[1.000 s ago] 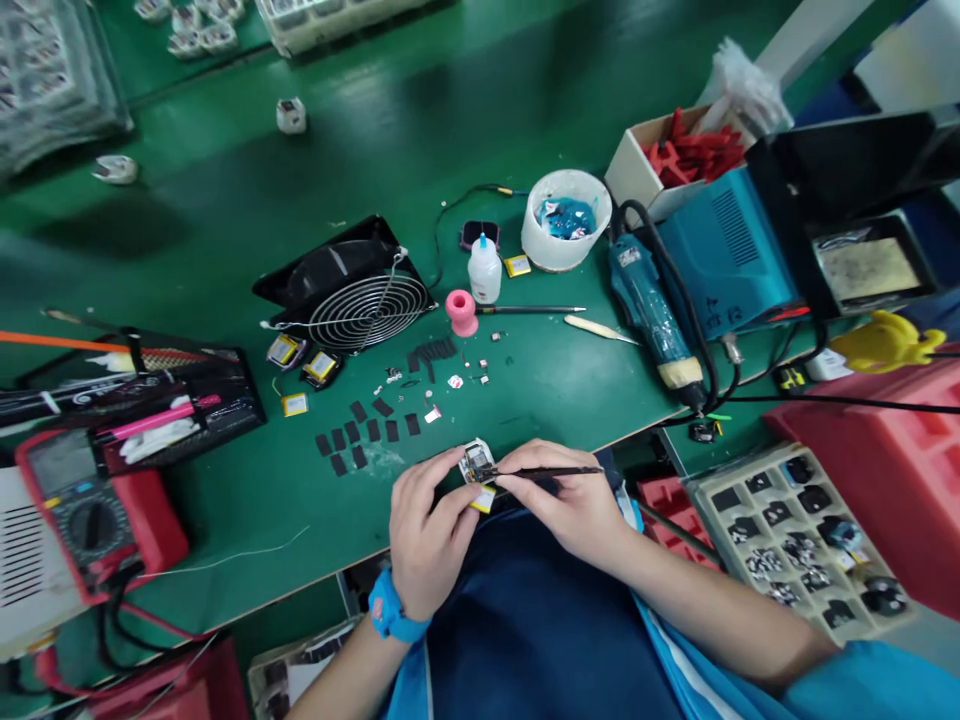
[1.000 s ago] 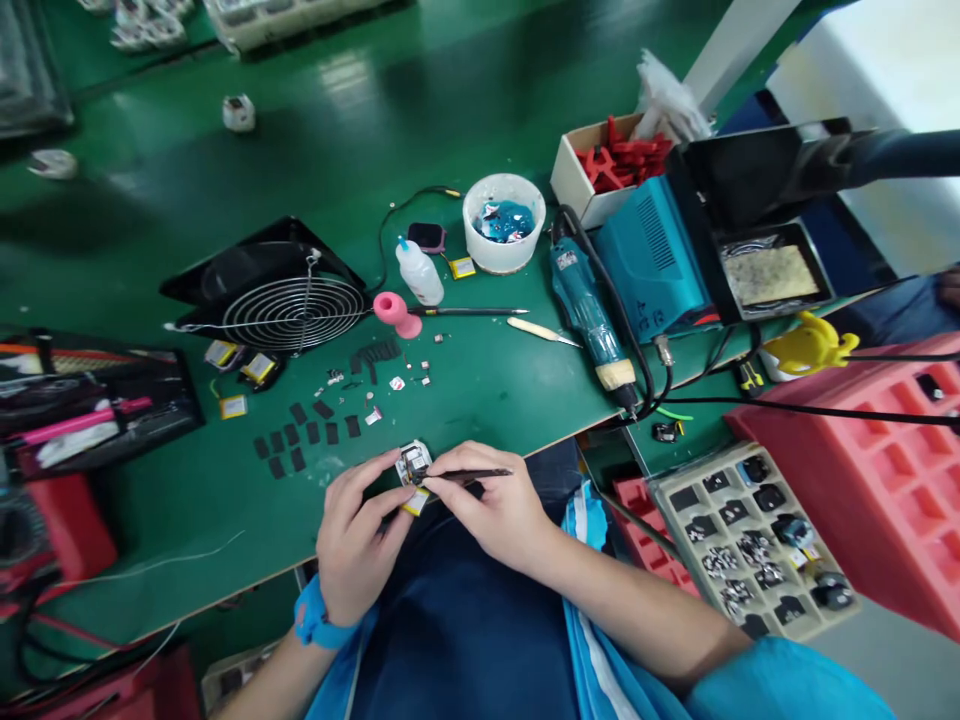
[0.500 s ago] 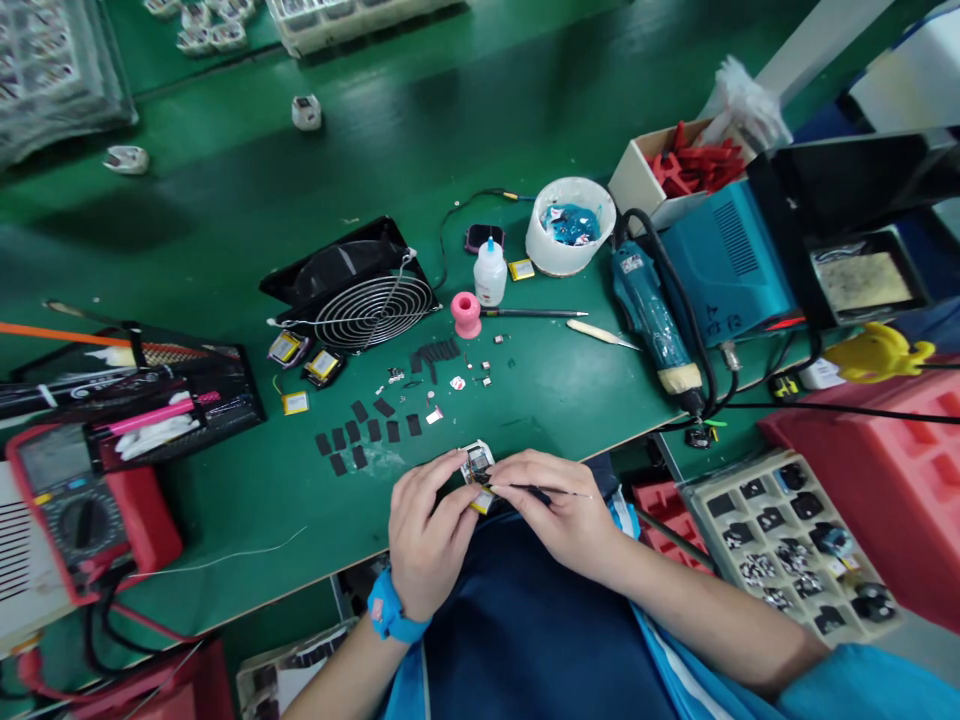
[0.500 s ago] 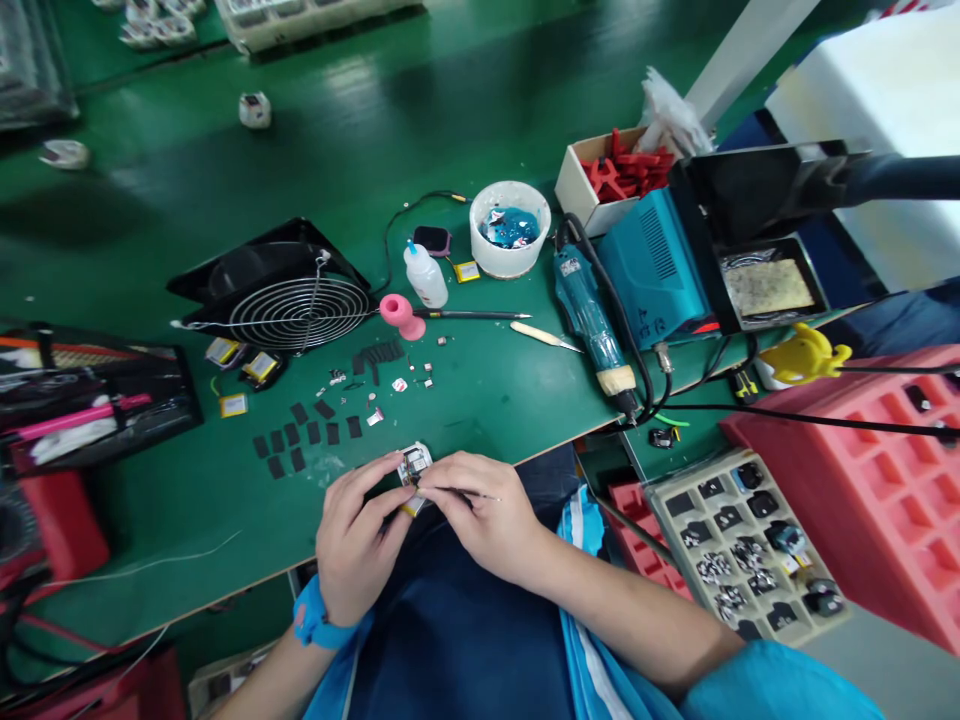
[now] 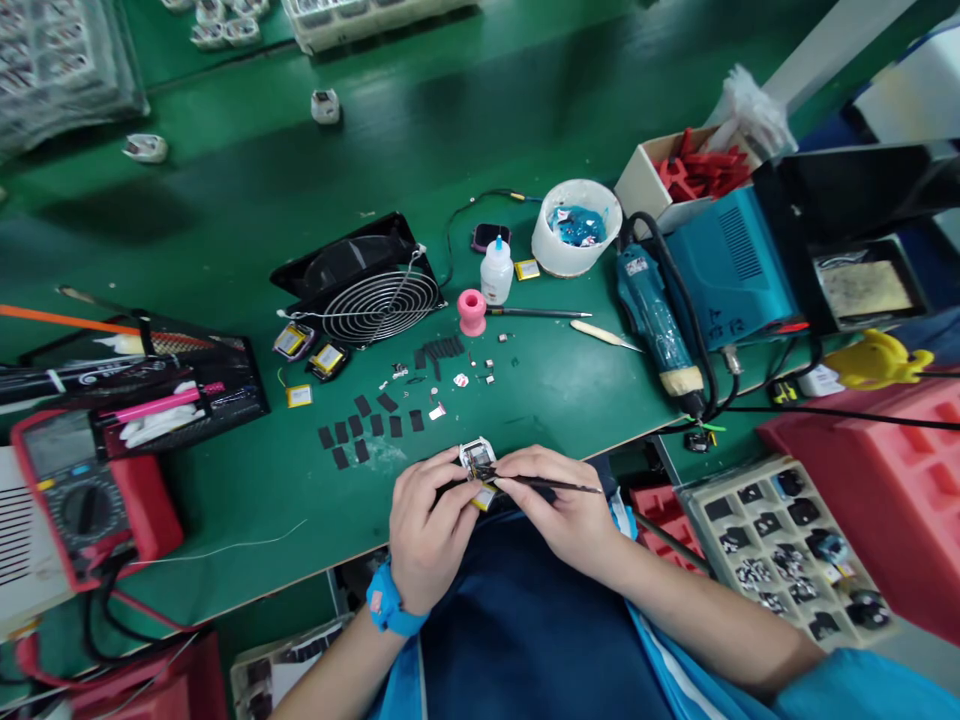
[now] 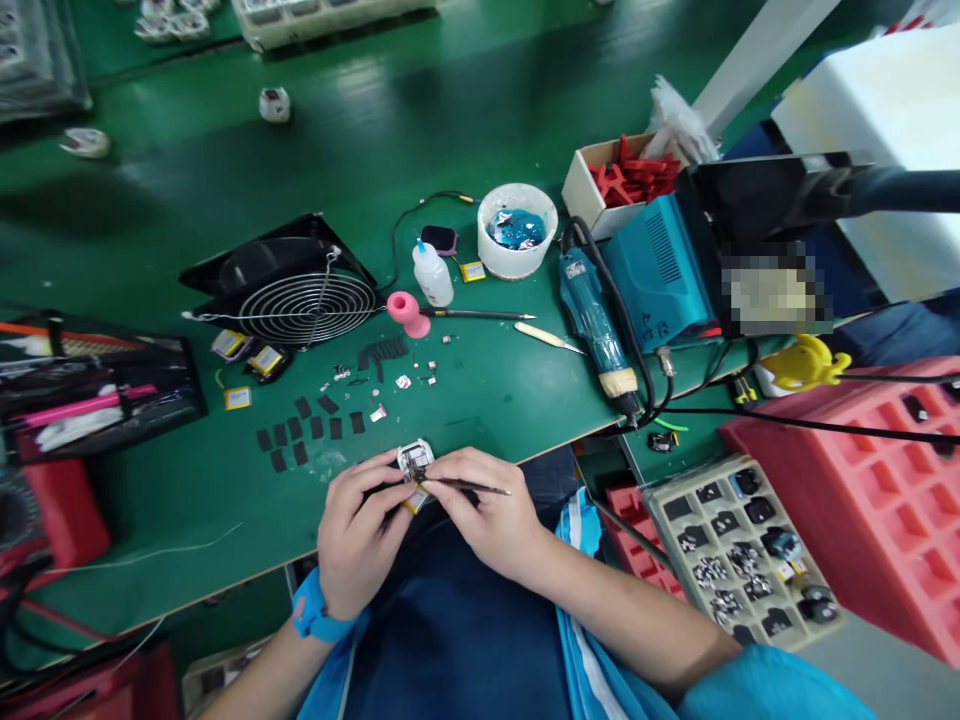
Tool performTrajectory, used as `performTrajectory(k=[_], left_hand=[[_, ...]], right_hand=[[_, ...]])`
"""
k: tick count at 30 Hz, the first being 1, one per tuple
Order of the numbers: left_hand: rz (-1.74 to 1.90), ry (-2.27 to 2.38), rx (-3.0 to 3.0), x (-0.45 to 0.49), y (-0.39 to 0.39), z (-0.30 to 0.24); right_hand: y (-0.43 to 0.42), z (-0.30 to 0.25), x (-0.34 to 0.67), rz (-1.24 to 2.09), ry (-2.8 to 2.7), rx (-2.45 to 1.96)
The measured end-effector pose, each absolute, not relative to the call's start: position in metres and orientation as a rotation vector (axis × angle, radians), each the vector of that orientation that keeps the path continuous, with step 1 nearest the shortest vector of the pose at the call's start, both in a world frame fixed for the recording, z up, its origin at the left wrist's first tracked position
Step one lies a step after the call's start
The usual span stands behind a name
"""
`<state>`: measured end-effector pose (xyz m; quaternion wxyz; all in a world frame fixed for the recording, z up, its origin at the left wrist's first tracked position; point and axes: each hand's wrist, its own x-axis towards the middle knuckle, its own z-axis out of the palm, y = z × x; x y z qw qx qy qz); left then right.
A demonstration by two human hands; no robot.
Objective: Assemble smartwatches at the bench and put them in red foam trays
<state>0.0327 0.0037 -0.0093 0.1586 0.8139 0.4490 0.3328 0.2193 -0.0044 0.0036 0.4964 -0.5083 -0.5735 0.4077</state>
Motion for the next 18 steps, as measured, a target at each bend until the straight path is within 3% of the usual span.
performTrajectory(k=[18], left_hand=[[0.917,1.23,2.378,0.0313,0.0031,-0.0107]], right_hand=[[-0.0041,0.0048,0.2208,1.023,-1.465,-1.176]])
